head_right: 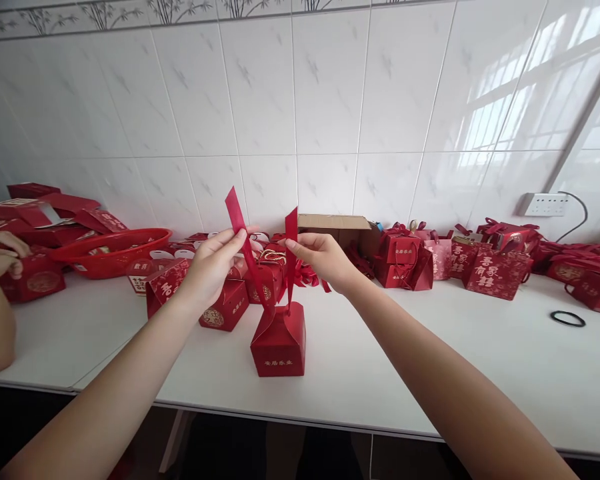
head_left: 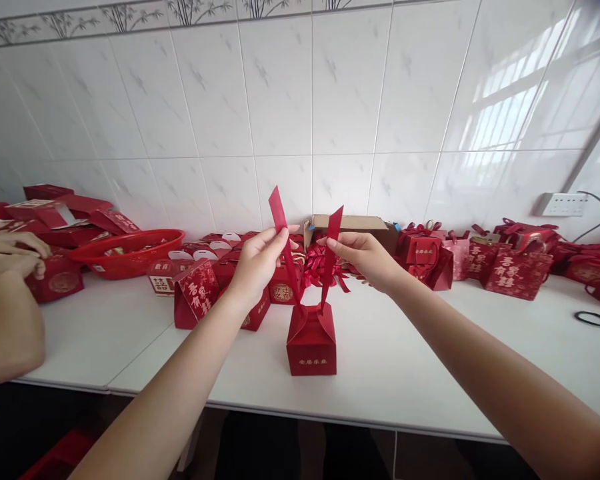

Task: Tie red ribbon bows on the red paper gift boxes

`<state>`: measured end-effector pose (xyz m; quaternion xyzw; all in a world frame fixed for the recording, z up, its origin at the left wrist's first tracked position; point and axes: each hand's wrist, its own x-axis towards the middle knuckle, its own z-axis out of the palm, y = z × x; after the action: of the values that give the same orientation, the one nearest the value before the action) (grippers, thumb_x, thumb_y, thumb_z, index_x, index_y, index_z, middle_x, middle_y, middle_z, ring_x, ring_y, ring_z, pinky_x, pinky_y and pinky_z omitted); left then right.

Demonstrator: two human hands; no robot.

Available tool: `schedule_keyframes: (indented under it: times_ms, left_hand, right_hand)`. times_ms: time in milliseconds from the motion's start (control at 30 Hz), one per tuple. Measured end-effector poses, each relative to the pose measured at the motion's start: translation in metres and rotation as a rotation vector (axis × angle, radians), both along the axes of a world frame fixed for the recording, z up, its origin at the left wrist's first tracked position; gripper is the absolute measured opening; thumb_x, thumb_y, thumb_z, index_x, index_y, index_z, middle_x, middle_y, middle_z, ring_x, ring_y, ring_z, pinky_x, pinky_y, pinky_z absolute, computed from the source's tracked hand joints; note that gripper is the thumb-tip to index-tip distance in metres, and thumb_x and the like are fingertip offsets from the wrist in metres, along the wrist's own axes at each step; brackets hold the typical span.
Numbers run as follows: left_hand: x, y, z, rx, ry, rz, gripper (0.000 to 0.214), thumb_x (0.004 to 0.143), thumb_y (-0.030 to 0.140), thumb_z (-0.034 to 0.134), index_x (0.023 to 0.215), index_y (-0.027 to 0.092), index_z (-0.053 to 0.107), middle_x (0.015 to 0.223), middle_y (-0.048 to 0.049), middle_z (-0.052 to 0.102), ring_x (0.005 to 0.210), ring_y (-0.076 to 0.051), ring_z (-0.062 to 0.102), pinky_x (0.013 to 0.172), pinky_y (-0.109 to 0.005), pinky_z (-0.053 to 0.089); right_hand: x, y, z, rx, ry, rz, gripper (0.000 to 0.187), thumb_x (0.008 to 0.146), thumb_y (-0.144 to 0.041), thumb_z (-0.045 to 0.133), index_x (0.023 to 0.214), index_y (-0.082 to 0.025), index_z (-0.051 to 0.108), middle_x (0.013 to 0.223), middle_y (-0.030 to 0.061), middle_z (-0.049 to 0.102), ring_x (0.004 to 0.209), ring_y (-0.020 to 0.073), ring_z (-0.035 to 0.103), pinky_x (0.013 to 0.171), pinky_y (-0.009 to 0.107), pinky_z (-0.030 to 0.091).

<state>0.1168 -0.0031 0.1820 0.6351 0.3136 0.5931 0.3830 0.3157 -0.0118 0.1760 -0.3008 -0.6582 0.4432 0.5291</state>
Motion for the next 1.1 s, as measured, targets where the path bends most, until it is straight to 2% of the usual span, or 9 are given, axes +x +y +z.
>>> schedule_keyframes:
  times_ms: [133, 267, 367, 467, 567, 767, 1000, 1100]
  left_hand:
    - [-0.001, 0.0, -0.003, -0.024, 0.021, -0.042, 0.041, 0.08, 0.05, 0.063, 0.108, 0.021, 0.072, 0.095, -0.0057, 0.072, 0.073, -0.017, 0.065, 0.064, -0.026, 0.048]
    - [-0.003, -0.001, -0.008, -0.016, 0.045, -0.049, 0.039, 0.081, 0.047, 0.063, 0.108, 0.02, 0.072, 0.103, -0.0084, 0.073, 0.095, -0.025, 0.066, 0.074, -0.03, 0.05]
    - [-0.004, -0.003, -0.006, 0.045, 0.036, -0.001, 0.038, 0.079, 0.046, 0.067, 0.103, 0.018, 0.074, 0.106, -0.0098, 0.073, 0.105, -0.027, 0.063, 0.085, -0.033, 0.049]
    - [-0.004, -0.005, 0.0, 0.08, 0.02, 0.057, 0.034, 0.074, 0.045, 0.072, 0.091, 0.016, 0.076, 0.099, -0.0098, 0.074, 0.099, -0.026, 0.065, 0.086, -0.034, 0.049]
    - [-0.003, -0.006, 0.004, 0.068, 0.033, 0.058, 0.032, 0.071, 0.045, 0.075, 0.084, 0.016, 0.075, 0.088, -0.0079, 0.074, 0.087, -0.023, 0.067, 0.081, -0.033, 0.05]
    - [-0.002, -0.006, 0.004, 0.079, 0.043, 0.057, 0.03, 0.076, 0.044, 0.071, 0.083, 0.016, 0.073, 0.085, -0.0063, 0.073, 0.081, -0.019, 0.065, 0.077, -0.03, 0.049]
    - [0.0, -0.005, 0.005, -0.021, -0.114, -0.124, 0.021, 0.07, 0.036, 0.077, 0.081, 0.018, 0.072, 0.08, -0.0018, 0.072, 0.076, -0.015, 0.065, 0.073, -0.028, 0.049]
    - [0.003, -0.005, 0.005, -0.031, -0.116, -0.172, 0.022, 0.073, 0.037, 0.075, 0.082, 0.017, 0.071, 0.08, -0.0026, 0.071, 0.078, -0.016, 0.064, 0.074, -0.029, 0.05]
  right_hand:
    - [0.002, 0.0, 0.005, -0.006, 0.029, 0.017, 0.031, 0.075, -0.046, 0.071, 0.094, -0.021, 0.075, 0.082, 0.0024, 0.075, 0.079, 0.0169, 0.069, 0.075, 0.031, 0.053]
    - [0.005, -0.001, 0.009, 0.009, 0.005, -0.043, 0.032, 0.076, -0.046, 0.07, 0.095, -0.021, 0.074, 0.081, 0.0029, 0.074, 0.077, 0.0162, 0.068, 0.073, 0.031, 0.053]
    - [0.005, -0.003, 0.014, 0.061, 0.012, -0.075, 0.03, 0.075, -0.043, 0.073, 0.092, -0.019, 0.074, 0.081, 0.0031, 0.073, 0.076, 0.0161, 0.066, 0.073, 0.032, 0.052]
    - [0.005, -0.003, 0.018, 0.107, 0.05, -0.124, 0.024, 0.073, -0.041, 0.075, 0.083, -0.019, 0.073, 0.075, 0.0011, 0.071, 0.072, 0.0142, 0.064, 0.072, 0.03, 0.051]
    - [0.005, -0.001, 0.018, 0.137, 0.047, -0.157, 0.025, 0.076, -0.043, 0.071, 0.073, -0.019, 0.071, 0.07, -0.0002, 0.068, 0.07, 0.0125, 0.062, 0.069, 0.027, 0.049]
    - [0.007, -0.002, 0.017, 0.097, 0.094, -0.114, 0.023, 0.075, -0.042, 0.073, 0.077, -0.019, 0.073, 0.076, 0.0015, 0.071, 0.073, 0.0141, 0.064, 0.072, 0.029, 0.05]
    - [0.006, -0.001, 0.011, 0.065, 0.111, -0.073, 0.026, 0.075, -0.044, 0.072, 0.079, -0.018, 0.073, 0.079, 0.0038, 0.072, 0.076, 0.016, 0.066, 0.075, 0.032, 0.051]
    - [0.001, 0.0, 0.009, 0.028, 0.177, -0.06, 0.025, 0.074, -0.042, 0.074, 0.077, -0.018, 0.072, 0.078, 0.0034, 0.073, 0.075, 0.015, 0.067, 0.078, 0.031, 0.052]
